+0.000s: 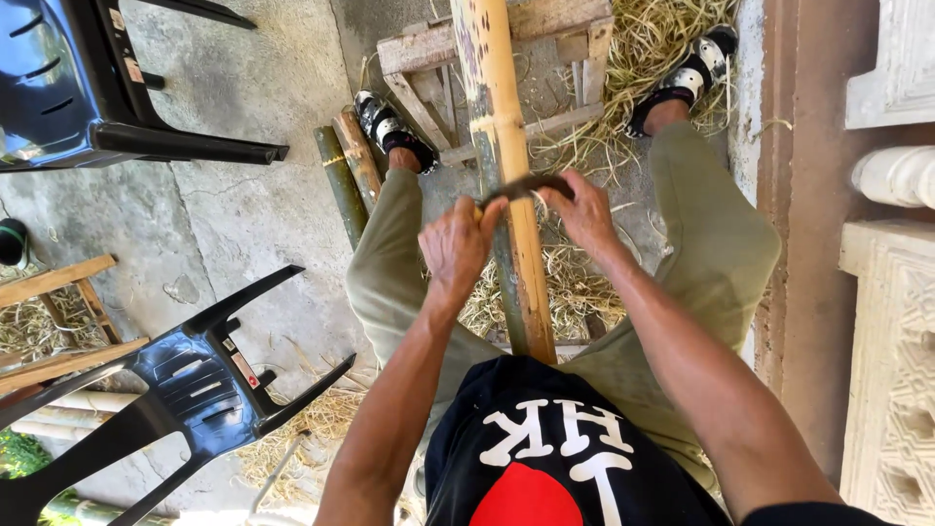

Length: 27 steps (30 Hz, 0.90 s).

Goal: Using a curved draw-blade to shave the outer nodes and surface of a bamboo stalk.

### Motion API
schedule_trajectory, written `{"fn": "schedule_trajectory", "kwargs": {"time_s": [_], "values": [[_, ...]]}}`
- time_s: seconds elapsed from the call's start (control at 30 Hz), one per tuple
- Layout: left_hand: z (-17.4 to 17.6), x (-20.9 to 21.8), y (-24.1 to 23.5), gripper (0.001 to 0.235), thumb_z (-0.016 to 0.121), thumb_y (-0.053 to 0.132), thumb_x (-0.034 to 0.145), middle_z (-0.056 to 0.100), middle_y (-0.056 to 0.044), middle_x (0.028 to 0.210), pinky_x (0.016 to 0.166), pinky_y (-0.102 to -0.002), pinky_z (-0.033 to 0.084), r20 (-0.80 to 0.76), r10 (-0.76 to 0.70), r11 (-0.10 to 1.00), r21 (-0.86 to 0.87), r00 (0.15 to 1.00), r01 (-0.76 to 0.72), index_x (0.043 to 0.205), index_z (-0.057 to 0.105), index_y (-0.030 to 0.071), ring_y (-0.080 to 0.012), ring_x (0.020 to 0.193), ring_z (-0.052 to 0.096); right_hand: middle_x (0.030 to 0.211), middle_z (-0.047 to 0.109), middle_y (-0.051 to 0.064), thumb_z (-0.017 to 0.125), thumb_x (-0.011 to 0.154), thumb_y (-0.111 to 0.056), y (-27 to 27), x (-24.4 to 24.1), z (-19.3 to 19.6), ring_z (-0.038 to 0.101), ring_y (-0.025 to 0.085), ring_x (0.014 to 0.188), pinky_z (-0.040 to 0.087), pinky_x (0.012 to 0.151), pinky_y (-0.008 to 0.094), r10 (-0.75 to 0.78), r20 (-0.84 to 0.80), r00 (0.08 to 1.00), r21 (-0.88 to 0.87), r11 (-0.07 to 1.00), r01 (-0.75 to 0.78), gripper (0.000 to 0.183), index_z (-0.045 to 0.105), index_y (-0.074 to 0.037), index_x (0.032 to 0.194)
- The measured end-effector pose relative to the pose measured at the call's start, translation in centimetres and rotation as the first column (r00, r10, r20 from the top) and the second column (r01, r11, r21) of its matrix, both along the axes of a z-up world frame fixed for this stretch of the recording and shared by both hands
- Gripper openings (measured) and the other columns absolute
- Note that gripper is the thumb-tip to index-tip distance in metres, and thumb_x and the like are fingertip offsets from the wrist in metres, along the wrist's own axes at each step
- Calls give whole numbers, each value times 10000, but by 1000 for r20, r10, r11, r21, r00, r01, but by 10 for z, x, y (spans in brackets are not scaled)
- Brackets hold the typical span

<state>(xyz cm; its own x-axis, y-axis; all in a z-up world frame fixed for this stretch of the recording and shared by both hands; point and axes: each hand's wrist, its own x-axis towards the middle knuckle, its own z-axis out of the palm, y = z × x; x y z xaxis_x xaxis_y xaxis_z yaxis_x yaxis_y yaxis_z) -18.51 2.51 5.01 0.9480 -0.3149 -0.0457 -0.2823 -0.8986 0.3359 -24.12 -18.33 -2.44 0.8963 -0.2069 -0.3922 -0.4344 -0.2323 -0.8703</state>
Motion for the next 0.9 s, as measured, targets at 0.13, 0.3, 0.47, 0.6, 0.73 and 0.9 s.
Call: {"fn": "schedule_trajectory", "kwargs": {"time_s": [0.13,0.3,0.47,0.6,0.73,0.9], "values": [[7,-86,28,481,668,538,998,475,31,529,384,-327,328,141,-91,991,-83,986,103,752,538,146,-103,408,381,698,616,53,481,1053,-440,12,-104,-21,448,87,431,328,297,235,93,12,996,-19,996,-93,397,645,-91,1146],[-9,-118,55,540,654,627,918,470,48,467,319,-315,310,-319,-145,989,-35,936,142,699,557,143,-76,345,366,612,533,2,632,986,-527,-2,-142,-33,416,88,431,333,352,227,529,-532,661,146,826,-544,493,715,-52,885],[-20,3,22,524,604,573,1005,420,67,493,313,-299,252,57,-124,988,-90,991,128,749,552,119,-71,378,302,654,579,-1,612,986,-431,-11,6,20,450,76,455,362,394,256,234,-153,960,-30,970,-241,331,708,-123,1061],[-22,99,-21,500,666,551,965,487,44,483,315,-337,325,77,-56,996,-66,995,61,745,575,111,-93,362,358,795,668,-24,656,974,-434,-31,93,-1,554,95,555,466,476,282,31,106,994,-11,999,-30,372,668,-100,1137],[10,95,-33,500,700,561,918,596,-60,553,418,-378,436,322,-88,994,-40,943,106,741,585,107,-208,445,553,812,691,-12,684,955,-525,-27,93,-16,605,111,628,516,552,320,-34,158,987,10,999,33,463,663,-96,1129],[30,68,-29,491,710,528,924,656,-96,582,443,-435,457,38,-51,998,-30,998,52,767,612,73,-274,441,617,753,624,28,606,931,-629,-18,62,-12,563,119,581,490,505,326,11,52,999,-28,1000,-9,574,633,-87,1120]]}}
